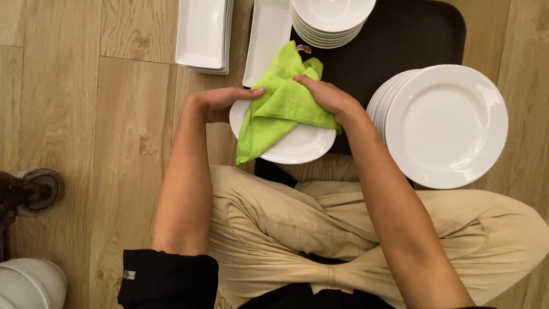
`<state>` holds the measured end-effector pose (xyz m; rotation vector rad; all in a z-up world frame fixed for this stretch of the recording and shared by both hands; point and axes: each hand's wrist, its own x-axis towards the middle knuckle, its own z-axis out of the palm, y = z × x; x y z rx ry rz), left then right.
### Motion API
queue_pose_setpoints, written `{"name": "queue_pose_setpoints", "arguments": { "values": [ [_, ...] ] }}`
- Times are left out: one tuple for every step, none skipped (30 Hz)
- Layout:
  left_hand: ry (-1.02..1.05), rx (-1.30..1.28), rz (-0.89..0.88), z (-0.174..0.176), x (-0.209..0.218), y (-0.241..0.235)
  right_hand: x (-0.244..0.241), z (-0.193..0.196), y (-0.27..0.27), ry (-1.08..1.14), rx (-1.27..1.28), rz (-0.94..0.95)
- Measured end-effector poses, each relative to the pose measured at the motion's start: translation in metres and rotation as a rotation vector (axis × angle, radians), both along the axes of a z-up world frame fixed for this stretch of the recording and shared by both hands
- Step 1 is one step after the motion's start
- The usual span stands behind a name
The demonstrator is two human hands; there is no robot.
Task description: The person sits on the floor and wipes white rectangular plates and round plates with a green cloth. They handle the dishes one by one, wiping both the inside and outside surfaces, and then place the cleaned items into stacks on a dark tray.
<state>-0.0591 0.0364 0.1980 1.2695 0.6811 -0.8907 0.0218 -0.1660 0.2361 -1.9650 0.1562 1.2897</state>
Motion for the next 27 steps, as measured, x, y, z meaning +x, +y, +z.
{"name": "queue_pose_setpoints", "arguments": {
  "values": [
    [-0.002,-0.004,0.001,0.009,0.000,-0.003,-0.002,0.003,0.002,-0.002,-0.004,0.001],
    [-0.014,0.033,-0.040,0.018,0.001,-0.007,-0.003,0.006,0.003,-0.002,0.000,0.002],
    [-0.023,0.072,-0.081,0.027,0.002,-0.011,-0.004,0.008,0.004,0.001,0.006,0.003],
    [-0.022,0.069,-0.080,0.031,0.001,-0.012,-0.004,0.006,0.002,0.002,0.003,0.004],
    [-0.019,0.100,-0.131,0.036,0.002,-0.013,-0.002,0.004,0.000,-0.005,0.002,-0.009],
    [-0.015,0.132,-0.182,0.041,0.003,-0.014,-0.001,0.003,-0.001,-0.012,0.002,-0.022],
    [-0.017,0.133,-0.183,0.047,0.002,-0.016,0.000,0.002,-0.002,-0.013,0.003,-0.024],
    [-0.015,0.148,-0.195,0.053,0.001,-0.018,0.001,0.000,-0.003,-0.012,0.003,-0.024],
    [-0.013,0.164,-0.203,0.060,-0.001,-0.021,0.002,-0.002,-0.004,-0.013,0.004,-0.021],
    [-0.017,0.167,-0.202,0.058,-0.002,-0.018,0.002,-0.001,-0.004,-0.017,0.006,-0.021],
    [-0.027,0.238,-0.261,0.057,-0.003,-0.014,0.002,0.000,-0.004,-0.015,0.005,-0.019],
    [-0.036,0.310,-0.321,0.055,-0.004,-0.009,0.002,0.001,-0.003,-0.013,0.003,-0.018],
    [-0.039,0.311,-0.320,0.053,-0.003,-0.009,0.003,-0.001,-0.003,-0.016,0.005,-0.019],
    [-0.018,0.326,-0.318,0.050,-0.001,-0.009,0.005,-0.004,-0.003,-0.021,0.000,-0.020],
    [0.003,0.339,-0.316,0.047,0.001,-0.010,0.007,-0.007,-0.004,-0.025,-0.005,-0.023],
    [0.001,0.340,-0.317,0.045,0.001,-0.010,0.008,-0.012,-0.004,-0.027,-0.004,-0.023],
    [0.012,0.350,-0.313,0.044,0.001,-0.010,0.009,-0.017,-0.005,-0.023,0.008,-0.025],
    [0.024,0.361,-0.310,0.043,0.002,-0.009,0.011,-0.021,-0.005,-0.019,0.021,-0.026],
    [0.022,0.363,-0.314,0.040,0.004,-0.009,0.012,-0.021,-0.006,-0.021,0.023,-0.030],
    [0.029,0.362,-0.321,0.037,0.005,-0.007,0.013,-0.021,-0.006,-0.019,0.026,-0.035],
    [0.041,0.359,-0.326,0.034,0.005,-0.006,0.012,-0.021,-0.005,-0.013,0.030,-0.037],
    [0.044,0.361,-0.327,0.032,0.003,-0.005,0.009,-0.015,-0.005,-0.011,0.032,-0.038],
    [0.036,0.363,-0.334,0.030,0.004,-0.003,0.008,-0.009,-0.006,-0.001,0.038,-0.052],
    [0.029,0.365,-0.342,0.027,0.005,-0.002,0.007,-0.003,-0.006,0.008,0.043,-0.067],
    [0.030,0.362,-0.345,0.035,0.004,-0.006,0.010,-0.014,-0.013,0.011,0.041,-0.070],
    [-0.059,0.361,-0.293,0.043,0.003,-0.010,0.013,-0.025,-0.019,-0.007,0.048,-0.092],
    [-0.149,0.360,-0.237,0.051,0.002,-0.014,0.017,-0.036,-0.025,-0.027,0.057,-0.112]
  ]
}}
